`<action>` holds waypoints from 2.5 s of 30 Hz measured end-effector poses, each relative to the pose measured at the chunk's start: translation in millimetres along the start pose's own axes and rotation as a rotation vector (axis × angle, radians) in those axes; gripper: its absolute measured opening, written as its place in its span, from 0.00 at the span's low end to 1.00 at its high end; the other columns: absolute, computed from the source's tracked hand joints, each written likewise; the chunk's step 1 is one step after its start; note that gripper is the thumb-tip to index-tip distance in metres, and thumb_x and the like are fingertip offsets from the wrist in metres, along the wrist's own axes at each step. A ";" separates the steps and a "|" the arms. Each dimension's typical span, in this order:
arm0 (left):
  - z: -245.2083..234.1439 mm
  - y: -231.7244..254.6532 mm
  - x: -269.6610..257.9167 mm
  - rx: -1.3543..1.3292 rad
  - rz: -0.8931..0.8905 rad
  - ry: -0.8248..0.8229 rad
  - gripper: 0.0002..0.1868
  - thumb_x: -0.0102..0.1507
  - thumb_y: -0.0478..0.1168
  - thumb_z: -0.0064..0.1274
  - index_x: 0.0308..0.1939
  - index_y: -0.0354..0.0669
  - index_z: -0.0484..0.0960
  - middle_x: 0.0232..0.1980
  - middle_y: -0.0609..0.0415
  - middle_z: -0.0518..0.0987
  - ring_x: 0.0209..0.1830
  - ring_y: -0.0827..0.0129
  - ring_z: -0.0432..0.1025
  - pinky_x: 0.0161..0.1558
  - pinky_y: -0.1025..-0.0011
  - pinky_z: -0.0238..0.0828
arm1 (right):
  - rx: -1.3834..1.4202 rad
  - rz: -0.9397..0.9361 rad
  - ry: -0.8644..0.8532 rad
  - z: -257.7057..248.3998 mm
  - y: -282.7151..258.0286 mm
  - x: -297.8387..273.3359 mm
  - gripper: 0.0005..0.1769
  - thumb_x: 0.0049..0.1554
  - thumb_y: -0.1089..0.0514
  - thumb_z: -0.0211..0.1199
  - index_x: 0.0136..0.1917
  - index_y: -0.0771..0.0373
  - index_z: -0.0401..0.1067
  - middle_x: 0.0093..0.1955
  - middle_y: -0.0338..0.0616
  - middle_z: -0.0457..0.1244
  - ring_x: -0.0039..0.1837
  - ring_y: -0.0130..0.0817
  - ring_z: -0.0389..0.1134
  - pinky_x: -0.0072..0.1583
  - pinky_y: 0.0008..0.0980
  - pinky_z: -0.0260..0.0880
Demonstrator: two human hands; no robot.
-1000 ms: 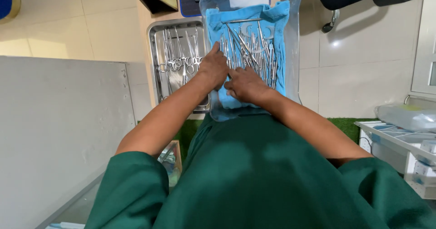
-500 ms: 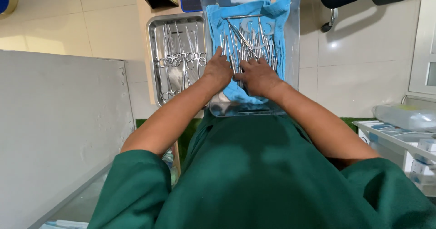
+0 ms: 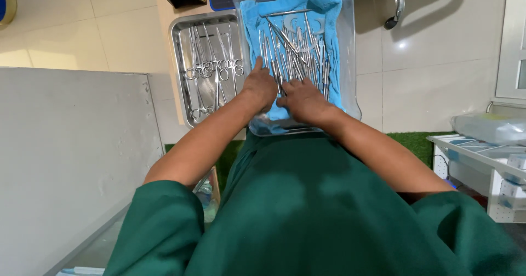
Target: The person sorts various surgical instruments from a blue cloth-lined container into a metal tray. They handle items such as scissors, forceps, and probes, arranging them neatly. The person then places the filled tray into a sterilization cabinet and returns to continue sorting the remaining instruments.
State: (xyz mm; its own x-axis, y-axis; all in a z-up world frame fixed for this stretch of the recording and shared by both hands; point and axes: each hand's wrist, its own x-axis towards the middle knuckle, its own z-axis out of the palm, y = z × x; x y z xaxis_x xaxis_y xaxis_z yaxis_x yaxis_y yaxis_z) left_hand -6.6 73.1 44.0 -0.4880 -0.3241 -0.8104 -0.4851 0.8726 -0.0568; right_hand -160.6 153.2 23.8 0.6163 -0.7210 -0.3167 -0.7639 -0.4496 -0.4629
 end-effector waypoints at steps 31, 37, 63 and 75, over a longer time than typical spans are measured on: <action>25.4 22.1 6.7 -0.311 0.027 -0.001 0.25 0.55 0.38 0.61 0.54 0.68 0.84 0.51 0.54 0.82 0.59 0.57 0.73 0.72 0.46 0.42 | -0.171 -0.070 0.198 -1.8 29.7 3.6 0.25 0.50 0.62 0.60 0.60 0.45 0.78 0.53 0.40 0.65 0.61 0.43 0.63 0.61 0.50 0.58; 34.4 15.9 -1.6 -0.382 0.191 0.007 0.21 0.52 0.33 0.56 0.46 0.60 0.87 0.44 0.58 0.85 0.55 0.63 0.77 0.61 0.58 0.63 | -0.027 -0.038 0.187 -5.4 16.5 2.3 0.21 0.52 0.63 0.63 0.59 0.52 0.78 0.53 0.45 0.66 0.60 0.46 0.65 0.60 0.48 0.62; 86.4 -12.7 -134.4 -1.238 -0.198 0.999 0.14 0.70 0.44 0.46 0.50 0.40 0.83 0.49 0.44 0.83 0.51 0.50 0.77 0.54 0.57 0.72 | 0.546 0.306 0.249 -52.9 -41.8 11.7 0.14 0.63 0.51 0.61 0.55 0.60 0.78 0.45 0.51 0.70 0.44 0.45 0.71 0.48 0.43 0.71; 216.7 -123.1 -88.5 -1.180 -0.789 0.837 0.19 0.57 0.38 0.67 0.45 0.31 0.76 0.48 0.35 0.79 0.49 0.39 0.75 0.49 0.50 0.73 | 0.694 0.339 0.340 -42.2 -154.3 99.7 0.12 0.62 0.54 0.62 0.53 0.63 0.77 0.37 0.46 0.68 0.36 0.31 0.67 0.41 0.35 0.67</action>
State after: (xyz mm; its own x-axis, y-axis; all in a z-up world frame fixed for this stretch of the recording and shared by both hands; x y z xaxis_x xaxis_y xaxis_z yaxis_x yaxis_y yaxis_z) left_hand 253.5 73.6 -3.6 0.0902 -0.9625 -0.2558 -0.8475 -0.2091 0.4879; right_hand 10.6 128.4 98.6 0.1984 -0.9281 -0.3152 -0.5377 0.1658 -0.8267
